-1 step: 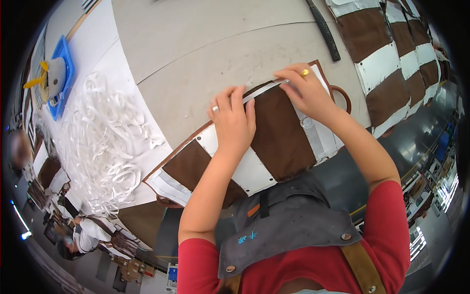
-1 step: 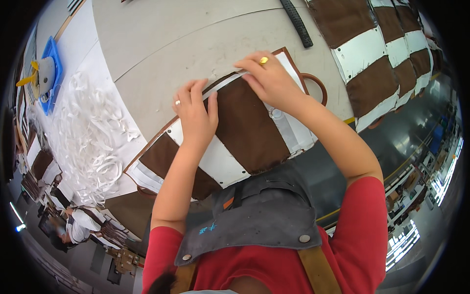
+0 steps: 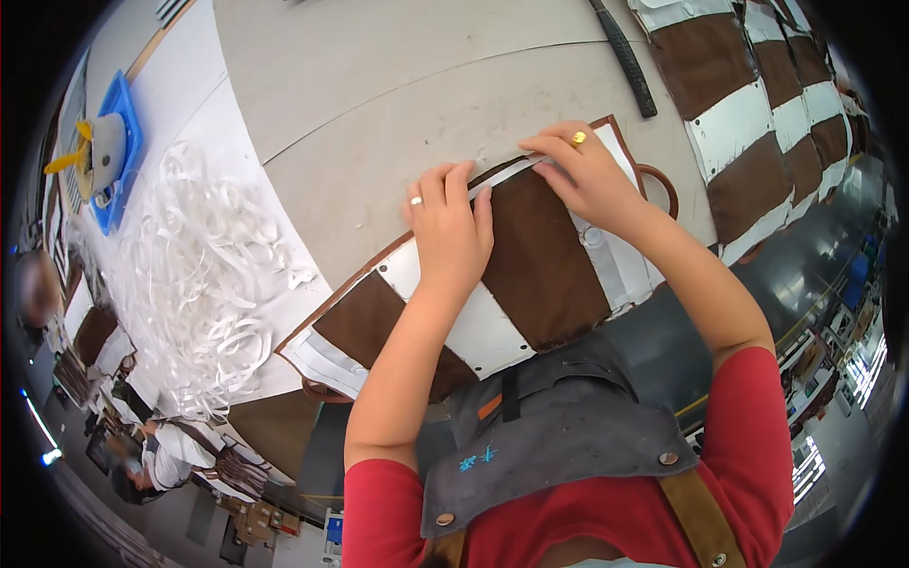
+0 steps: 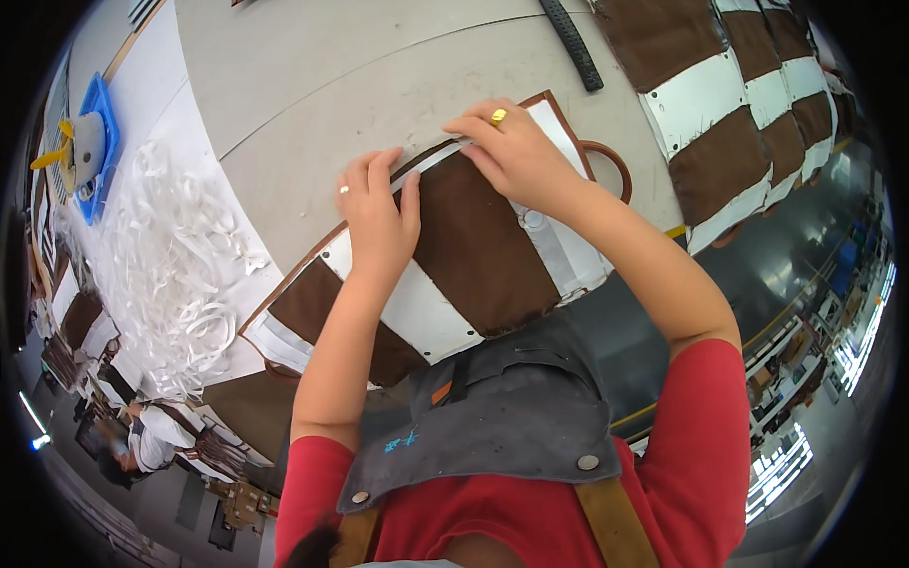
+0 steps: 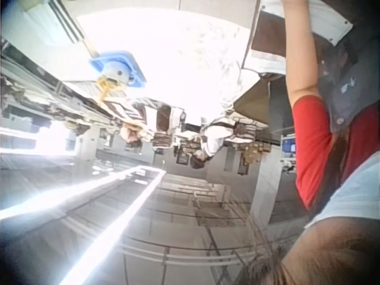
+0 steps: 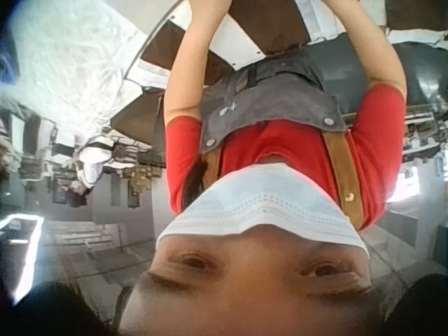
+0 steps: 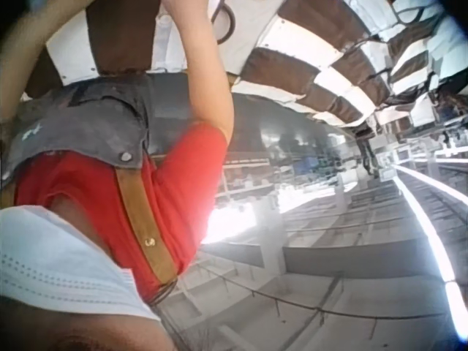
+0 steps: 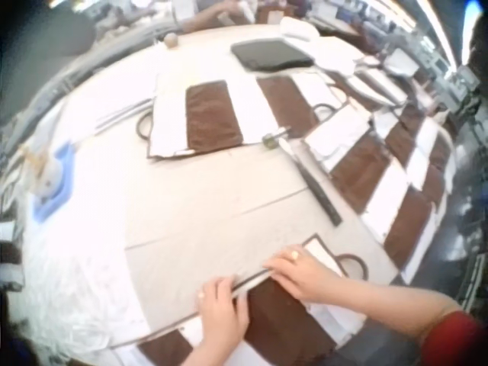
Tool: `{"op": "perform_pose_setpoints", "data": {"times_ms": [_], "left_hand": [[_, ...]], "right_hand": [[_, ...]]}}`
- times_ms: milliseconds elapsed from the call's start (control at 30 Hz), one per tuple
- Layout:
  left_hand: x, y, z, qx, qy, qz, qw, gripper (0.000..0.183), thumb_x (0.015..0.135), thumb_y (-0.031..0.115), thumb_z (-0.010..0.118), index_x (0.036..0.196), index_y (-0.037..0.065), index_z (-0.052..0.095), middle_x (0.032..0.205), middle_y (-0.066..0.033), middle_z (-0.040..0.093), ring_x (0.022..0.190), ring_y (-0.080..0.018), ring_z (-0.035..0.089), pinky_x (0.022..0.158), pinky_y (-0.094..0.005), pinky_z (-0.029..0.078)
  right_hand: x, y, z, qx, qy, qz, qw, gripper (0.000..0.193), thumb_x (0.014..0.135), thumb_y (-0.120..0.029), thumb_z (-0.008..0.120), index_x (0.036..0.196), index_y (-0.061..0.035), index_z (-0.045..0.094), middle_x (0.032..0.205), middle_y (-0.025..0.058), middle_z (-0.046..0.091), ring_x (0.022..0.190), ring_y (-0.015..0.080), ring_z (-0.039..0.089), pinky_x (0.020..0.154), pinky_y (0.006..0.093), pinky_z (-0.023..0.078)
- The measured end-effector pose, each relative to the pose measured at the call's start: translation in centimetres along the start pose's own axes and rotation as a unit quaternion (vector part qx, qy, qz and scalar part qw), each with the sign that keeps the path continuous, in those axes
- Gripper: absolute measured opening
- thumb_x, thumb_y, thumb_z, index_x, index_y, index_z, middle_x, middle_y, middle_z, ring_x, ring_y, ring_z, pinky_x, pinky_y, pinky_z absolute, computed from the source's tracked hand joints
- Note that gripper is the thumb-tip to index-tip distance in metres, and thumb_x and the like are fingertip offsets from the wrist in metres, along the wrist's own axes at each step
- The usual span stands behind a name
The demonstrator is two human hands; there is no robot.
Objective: The person aligns brown fabric pieces onto white backing sheets and uses a hammer to secure them. They repeatedly pick up the fabric, position it, and strike it with a hammer to fasten the components together on a workbench.
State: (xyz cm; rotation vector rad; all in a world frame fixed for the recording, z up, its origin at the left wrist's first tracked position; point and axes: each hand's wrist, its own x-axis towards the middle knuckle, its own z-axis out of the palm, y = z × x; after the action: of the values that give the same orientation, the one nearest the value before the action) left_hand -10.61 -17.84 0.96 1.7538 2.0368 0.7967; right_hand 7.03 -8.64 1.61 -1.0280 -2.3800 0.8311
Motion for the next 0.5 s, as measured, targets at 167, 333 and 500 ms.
{"op": "perform_pose_setpoints", "data": {"times_ms": [167, 333, 500], "left_hand": [[1.3, -1.1, 0.2, -0.117, -0.09, -0.038, 0.988, 0.011, 0.082, 0.008, 0.064, 0.092, 0.008, 0.059, 0.087, -0.0033, 0.057, 0.084, -0.0214, 0.053, 0.078, -0.0373, 0.034], [2.0, -0.7, 0.6, -0.082, -0.075, -0.013, 0.994, 0.009, 0.081, 0.007, 0.064, 0.088, 0.009, 0.059, 0.084, -0.0019, 0.056, 0.082, -0.0212, 0.053, 0.077, -0.0366, 0.034], [2.1, -0.9, 0.6, -0.086, -0.1, 0.013, 0.991, 0.01, 0.081, 0.005, 0.064, 0.09, 0.009, 0.061, 0.084, -0.0025, 0.056, 0.081, -0.0217, 0.053, 0.075, -0.0363, 0.034]], "right_hand": [[0.9, 0.8, 0.0, 0.029, -0.063, -0.029, 0.997, 0.022, 0.081, 0.0, 0.06, 0.102, -0.0055, 0.06, 0.095, 0.0061, 0.059, 0.093, 0.0262, 0.056, 0.08, 0.0366, 0.046], [0.1, 0.1, -0.3, 0.029, -0.045, 0.027, 0.998, 0.021, 0.079, 0.001, 0.061, 0.099, -0.0048, 0.063, 0.096, 0.0054, 0.06, 0.095, 0.0247, 0.057, 0.08, 0.0357, 0.046], [-2.0, 0.4, 0.2, -0.112, 0.014, -0.111, 0.987, 0.026, 0.077, 0.0, 0.063, 0.102, -0.0042, 0.064, 0.1, 0.0041, 0.061, 0.097, 0.0225, 0.058, 0.079, 0.0359, 0.048]]}}
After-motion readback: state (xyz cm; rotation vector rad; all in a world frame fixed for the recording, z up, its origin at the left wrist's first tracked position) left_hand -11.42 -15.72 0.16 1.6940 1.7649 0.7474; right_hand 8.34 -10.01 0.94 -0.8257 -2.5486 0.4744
